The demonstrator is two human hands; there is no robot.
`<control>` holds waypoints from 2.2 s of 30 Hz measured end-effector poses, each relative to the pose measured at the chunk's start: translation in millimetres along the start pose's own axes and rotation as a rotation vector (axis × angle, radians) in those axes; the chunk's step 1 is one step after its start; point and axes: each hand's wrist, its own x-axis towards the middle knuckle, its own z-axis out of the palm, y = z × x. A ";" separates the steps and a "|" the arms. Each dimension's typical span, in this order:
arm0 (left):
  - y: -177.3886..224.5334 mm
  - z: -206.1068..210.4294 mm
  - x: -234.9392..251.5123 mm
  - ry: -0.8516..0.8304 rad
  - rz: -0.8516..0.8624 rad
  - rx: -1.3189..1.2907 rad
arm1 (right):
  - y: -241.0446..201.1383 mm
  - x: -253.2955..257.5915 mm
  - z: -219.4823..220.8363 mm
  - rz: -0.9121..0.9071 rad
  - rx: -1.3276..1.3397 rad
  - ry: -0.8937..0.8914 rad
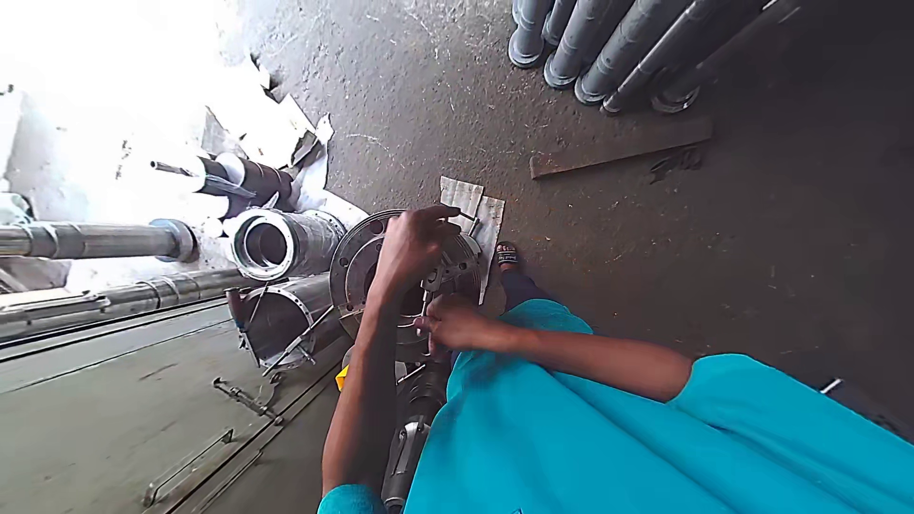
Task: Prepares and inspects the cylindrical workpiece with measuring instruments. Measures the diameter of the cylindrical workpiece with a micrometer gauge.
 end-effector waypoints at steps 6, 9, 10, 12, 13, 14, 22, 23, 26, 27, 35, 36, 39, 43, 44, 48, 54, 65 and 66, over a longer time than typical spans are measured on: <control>-16.6 4.5 -61.4 0.206 0.031 -0.039 | -0.5 -17.7 -36.4 -0.204 -0.304 0.062; -38.8 28.0 -112.2 0.438 -0.079 0.029 | 0.7 -13.1 -88.6 -0.599 -0.494 0.474; -40.0 40.9 -128.4 0.464 -0.114 0.052 | -2.1 -2.7 -108.5 -0.682 -0.566 0.573; -29.6 73.5 -150.2 0.526 -0.168 0.092 | -9.5 23.6 -141.2 -0.746 -0.719 0.571; -19.7 90.2 -153.7 0.574 -0.190 0.098 | -14.2 40.6 -152.4 -0.753 -0.770 0.491; -9.4 106.0 -154.3 0.631 -0.206 0.090 | -17.9 59.0 -158.2 -0.768 -0.797 0.398; -8.7 110.9 -150.8 0.732 -0.202 0.260 | -39.6 49.3 -173.7 -0.635 -0.969 0.085; -19.1 104.2 -150.8 0.724 -0.191 0.265 | -32.8 30.5 -175.8 -0.582 -0.970 0.113; -39.0 88.3 -149.5 0.674 -0.148 0.295 | -12.2 -12.0 -160.1 -0.399 -0.966 0.168; -43.9 83.0 -150.4 0.648 -0.137 0.299 | -5.5 -18.2 -150.9 -0.373 -0.970 0.206; -61.5 53.1 -149.2 0.497 -0.113 0.310 | 18.5 -30.3 -121.8 -0.294 -0.903 0.490; -61.3 49.9 -149.7 0.476 -0.130 0.288 | 22.7 -25.0 -125.8 -0.341 -0.846 0.497; -55.8 56.7 -152.7 0.480 -0.174 0.239 | 23.3 -5.5 -141.2 -0.445 -0.635 0.387; -44.2 78.5 -156.8 0.523 -0.191 0.185 | 2.3 11.2 -156.3 -0.520 -0.532 0.263; -41.8 83.4 -156.6 0.543 -0.189 0.180 | -5.6 13.7 -157.6 -0.531 -0.526 0.246; -33.0 79.8 -162.8 0.670 -0.156 0.069 | -30.5 17.3 -155.0 -0.610 -0.348 0.205; -28.9 12.5 -180.6 0.878 -0.029 -0.100 | -84.9 -9.4 -147.3 -0.860 -0.247 0.177; -25.9 65.1 -174.8 0.797 -0.091 -0.007 | -7.5 -33.4 -147.5 -0.630 -0.413 0.264; -25.4 72.9 -173.8 0.784 -0.099 -0.004 | -1.0 -34.4 -147.8 -0.625 -0.403 0.279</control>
